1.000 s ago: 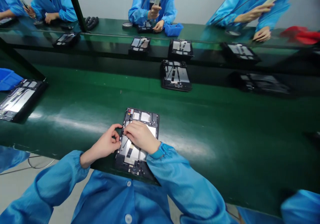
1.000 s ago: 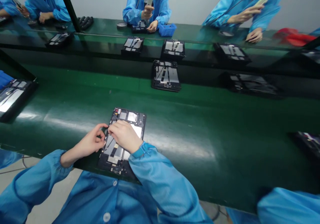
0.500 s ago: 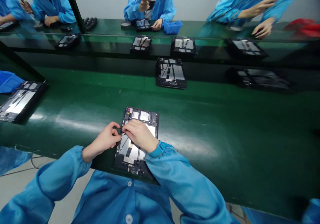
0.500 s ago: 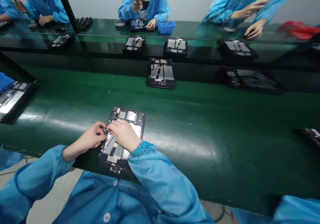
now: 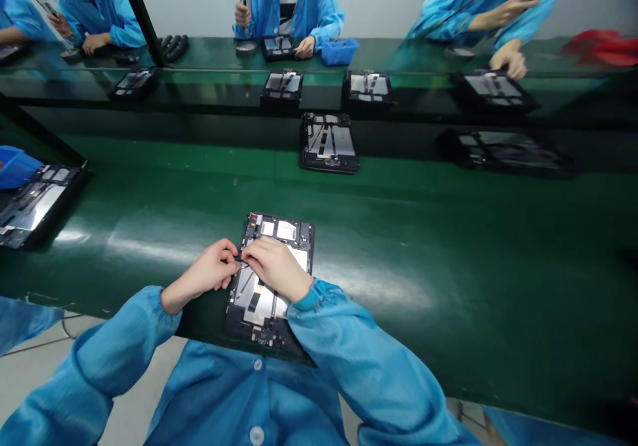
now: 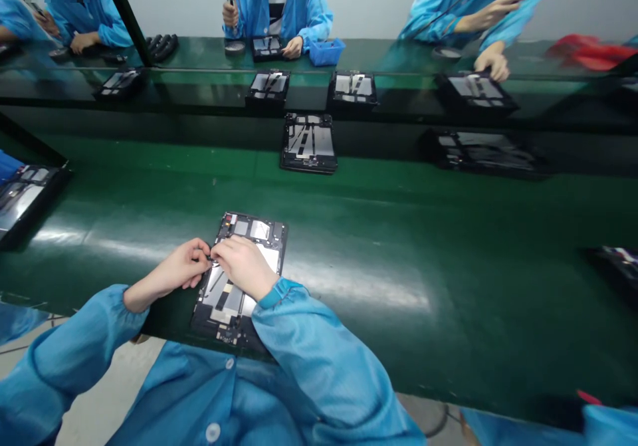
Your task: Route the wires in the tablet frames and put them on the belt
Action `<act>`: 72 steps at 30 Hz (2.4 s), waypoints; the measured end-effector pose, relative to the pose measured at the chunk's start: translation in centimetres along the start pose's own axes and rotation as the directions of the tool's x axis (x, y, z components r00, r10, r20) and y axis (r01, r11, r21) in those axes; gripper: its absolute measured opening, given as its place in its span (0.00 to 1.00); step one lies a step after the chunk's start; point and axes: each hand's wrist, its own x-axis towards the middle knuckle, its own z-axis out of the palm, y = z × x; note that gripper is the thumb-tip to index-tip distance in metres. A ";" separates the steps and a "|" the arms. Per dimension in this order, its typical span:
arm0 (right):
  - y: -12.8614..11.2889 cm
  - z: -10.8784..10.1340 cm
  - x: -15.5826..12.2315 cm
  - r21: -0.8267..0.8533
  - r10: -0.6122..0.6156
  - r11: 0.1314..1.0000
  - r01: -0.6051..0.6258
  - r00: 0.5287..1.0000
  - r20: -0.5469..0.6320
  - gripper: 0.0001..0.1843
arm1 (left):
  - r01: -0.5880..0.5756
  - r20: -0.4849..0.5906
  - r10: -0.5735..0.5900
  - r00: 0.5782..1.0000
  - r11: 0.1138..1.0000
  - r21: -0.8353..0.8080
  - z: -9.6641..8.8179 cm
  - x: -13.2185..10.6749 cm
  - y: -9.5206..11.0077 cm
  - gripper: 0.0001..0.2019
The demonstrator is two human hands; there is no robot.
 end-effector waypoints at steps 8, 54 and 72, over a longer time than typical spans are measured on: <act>0.8 -0.4 1.4 0.004 0.055 0.998 -0.055 0.997 -0.057 0.05 | 0.056 -0.030 -0.054 0.998 0.995 0.078 0.0 0.9 0.8 0.12; 2.7 0.2 3.1 0.123 0.364 0.931 -0.343 0.901 -0.236 0.13 | 0.058 0.001 -0.058 0.998 0.998 -0.019 -1.3 6.5 3.6 0.13; 1.8 -7.3 -5.7 -0.303 0.681 0.625 -0.719 0.692 -0.240 0.24 | -0.200 -0.155 0.337 0.928 0.806 0.557 -0.8 3.2 1.8 0.16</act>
